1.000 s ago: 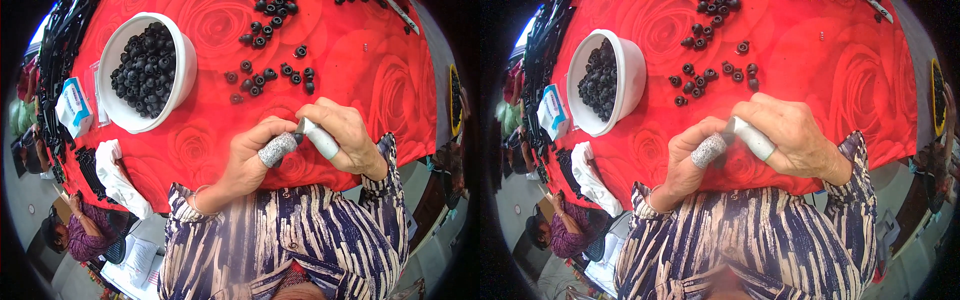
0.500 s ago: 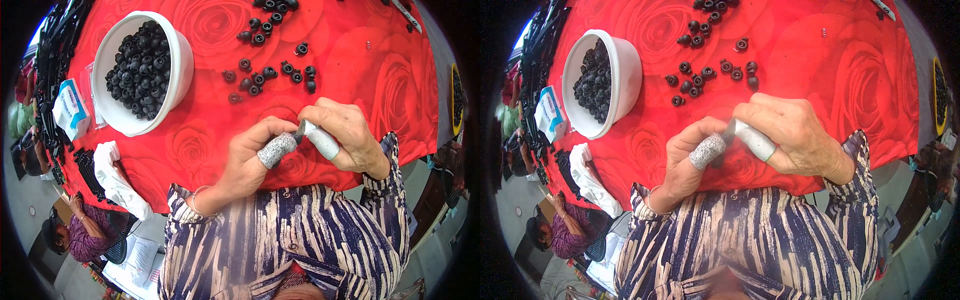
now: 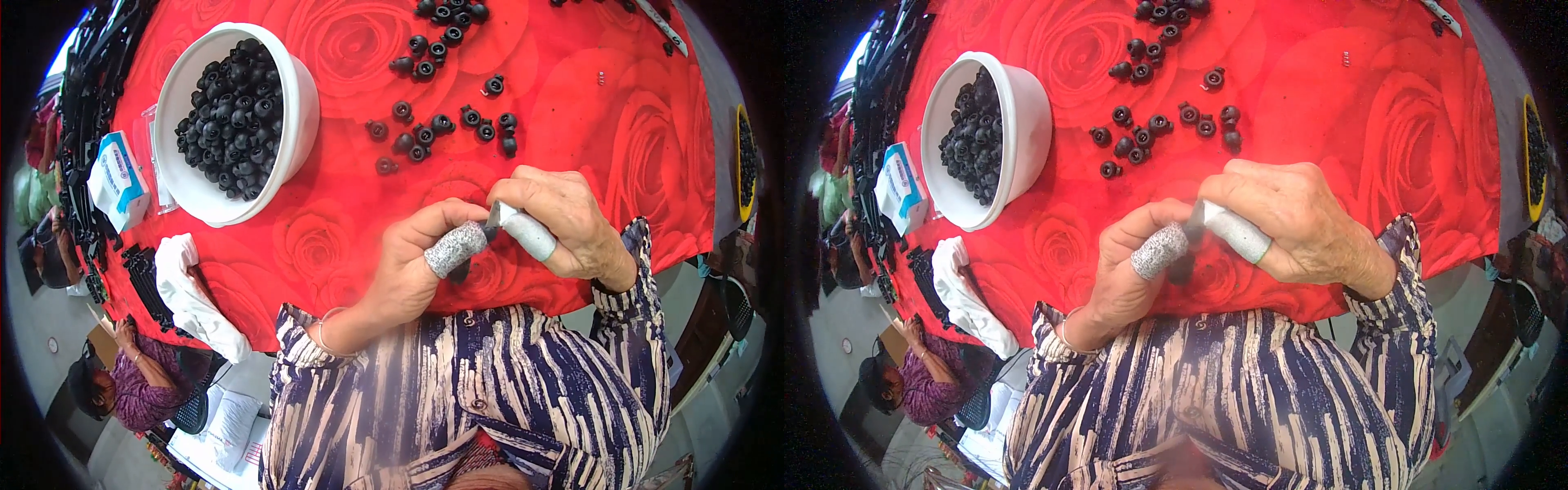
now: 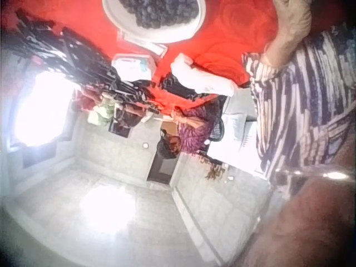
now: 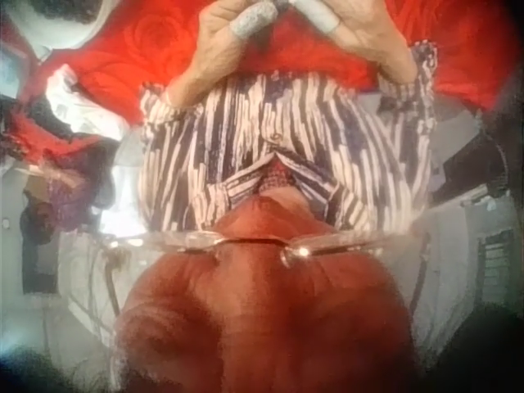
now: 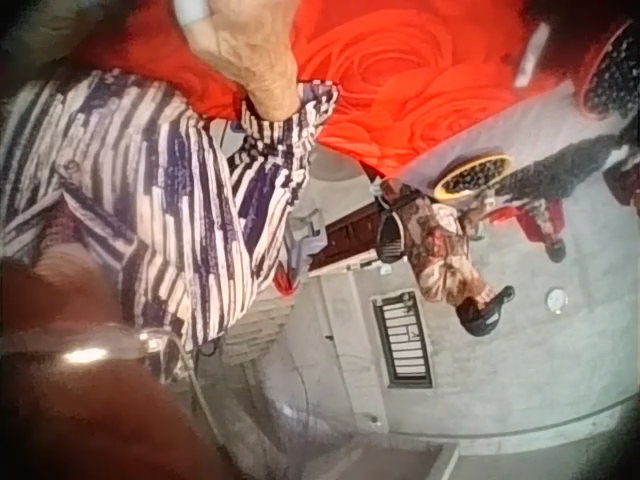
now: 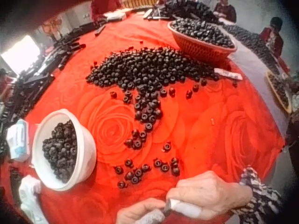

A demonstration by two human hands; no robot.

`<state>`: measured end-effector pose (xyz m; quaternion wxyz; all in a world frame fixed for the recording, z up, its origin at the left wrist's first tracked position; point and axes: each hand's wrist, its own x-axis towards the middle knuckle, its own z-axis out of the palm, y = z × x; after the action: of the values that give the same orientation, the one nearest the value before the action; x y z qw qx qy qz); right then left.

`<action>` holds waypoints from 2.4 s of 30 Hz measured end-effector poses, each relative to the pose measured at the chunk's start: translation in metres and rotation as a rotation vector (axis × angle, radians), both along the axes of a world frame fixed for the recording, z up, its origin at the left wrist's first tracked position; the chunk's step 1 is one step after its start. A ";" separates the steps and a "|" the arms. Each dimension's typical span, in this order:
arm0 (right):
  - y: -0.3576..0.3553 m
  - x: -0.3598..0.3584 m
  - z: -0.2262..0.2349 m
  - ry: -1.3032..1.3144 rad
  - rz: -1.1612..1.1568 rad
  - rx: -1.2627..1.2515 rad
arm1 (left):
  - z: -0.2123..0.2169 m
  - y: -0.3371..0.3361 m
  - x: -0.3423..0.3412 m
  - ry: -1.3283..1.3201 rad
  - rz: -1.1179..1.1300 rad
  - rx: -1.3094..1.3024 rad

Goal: The person trims excess material from small plastic parts using a small blade and places the finished pieces onto the table.

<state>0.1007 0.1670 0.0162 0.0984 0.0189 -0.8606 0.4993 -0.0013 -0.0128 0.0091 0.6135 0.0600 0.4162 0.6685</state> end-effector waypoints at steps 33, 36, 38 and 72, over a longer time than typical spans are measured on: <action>-0.001 0.001 0.002 0.035 -0.031 -0.011 | 0.004 0.005 -0.009 0.108 -0.038 0.012; 0.000 0.001 -0.002 0.051 -0.013 -0.022 | 0.005 0.006 -0.009 0.071 -0.030 0.013; 0.000 0.000 -0.002 0.076 -0.008 -0.016 | 0.004 0.005 -0.010 0.057 -0.033 0.032; 0.002 0.001 -0.003 0.070 0.016 -0.026 | 0.004 0.006 -0.016 0.011 -0.080 0.038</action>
<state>0.1021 0.1691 0.0134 0.1246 0.0422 -0.8500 0.5100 -0.0169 -0.0068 0.0135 0.6363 0.0919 0.4038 0.6508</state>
